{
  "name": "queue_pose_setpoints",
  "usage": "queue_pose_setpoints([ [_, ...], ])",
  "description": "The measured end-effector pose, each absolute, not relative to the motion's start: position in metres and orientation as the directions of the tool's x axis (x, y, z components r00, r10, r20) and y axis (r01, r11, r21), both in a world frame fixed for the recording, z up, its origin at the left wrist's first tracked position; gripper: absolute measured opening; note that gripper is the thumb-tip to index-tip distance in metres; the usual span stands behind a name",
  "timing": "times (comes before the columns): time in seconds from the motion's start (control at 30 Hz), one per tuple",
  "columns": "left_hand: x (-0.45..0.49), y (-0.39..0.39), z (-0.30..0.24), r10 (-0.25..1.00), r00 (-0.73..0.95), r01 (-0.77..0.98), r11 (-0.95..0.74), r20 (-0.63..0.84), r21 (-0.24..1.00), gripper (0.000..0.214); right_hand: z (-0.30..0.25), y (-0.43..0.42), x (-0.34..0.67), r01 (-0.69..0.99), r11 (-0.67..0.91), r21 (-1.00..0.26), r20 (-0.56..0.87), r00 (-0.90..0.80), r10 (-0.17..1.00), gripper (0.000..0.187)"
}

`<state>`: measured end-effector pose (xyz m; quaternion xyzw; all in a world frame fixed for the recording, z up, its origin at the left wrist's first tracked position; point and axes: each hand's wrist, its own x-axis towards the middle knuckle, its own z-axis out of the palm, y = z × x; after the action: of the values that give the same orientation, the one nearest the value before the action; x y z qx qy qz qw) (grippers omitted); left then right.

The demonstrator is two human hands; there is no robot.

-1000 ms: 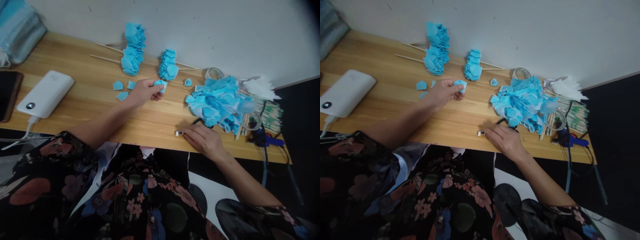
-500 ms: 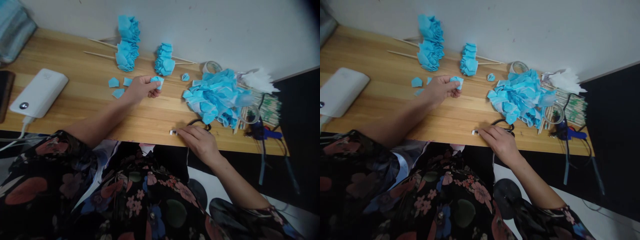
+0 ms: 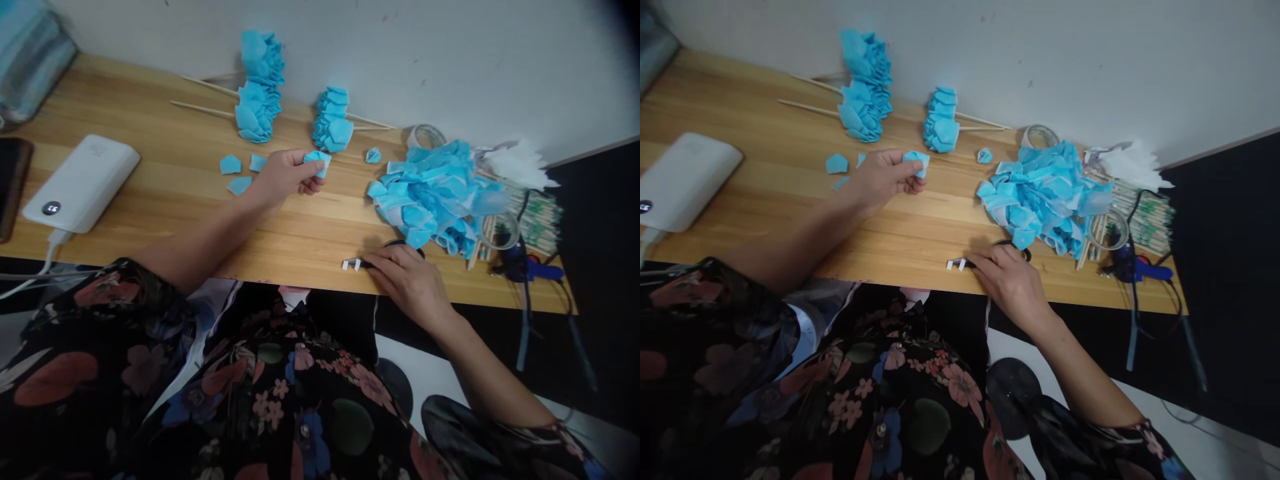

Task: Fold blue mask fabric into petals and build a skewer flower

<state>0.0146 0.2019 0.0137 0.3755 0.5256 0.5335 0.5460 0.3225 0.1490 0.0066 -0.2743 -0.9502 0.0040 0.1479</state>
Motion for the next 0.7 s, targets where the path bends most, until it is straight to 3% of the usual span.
queue_pose_setpoints([
  [0.23,0.015,0.201,0.014,0.979,-0.120,-0.197,0.142,-0.168,0.970,0.024,0.003,0.136,0.324,0.392,0.884,-0.254,0.289,-0.841,0.456,0.030],
  [0.5,0.015,0.203,0.013,0.980,-0.111,-0.207,0.140,-0.165,0.968,0.026,-0.009,0.117,0.311,0.429,0.898,-0.095,0.422,-0.800,0.426,0.019],
  [0.7,0.010,0.206,0.002,0.989,-0.080,-0.162,0.110,-0.124,0.981,0.035,-0.015,0.112,0.310,0.439,0.883,-0.165,0.467,-0.754,0.462,0.026],
])
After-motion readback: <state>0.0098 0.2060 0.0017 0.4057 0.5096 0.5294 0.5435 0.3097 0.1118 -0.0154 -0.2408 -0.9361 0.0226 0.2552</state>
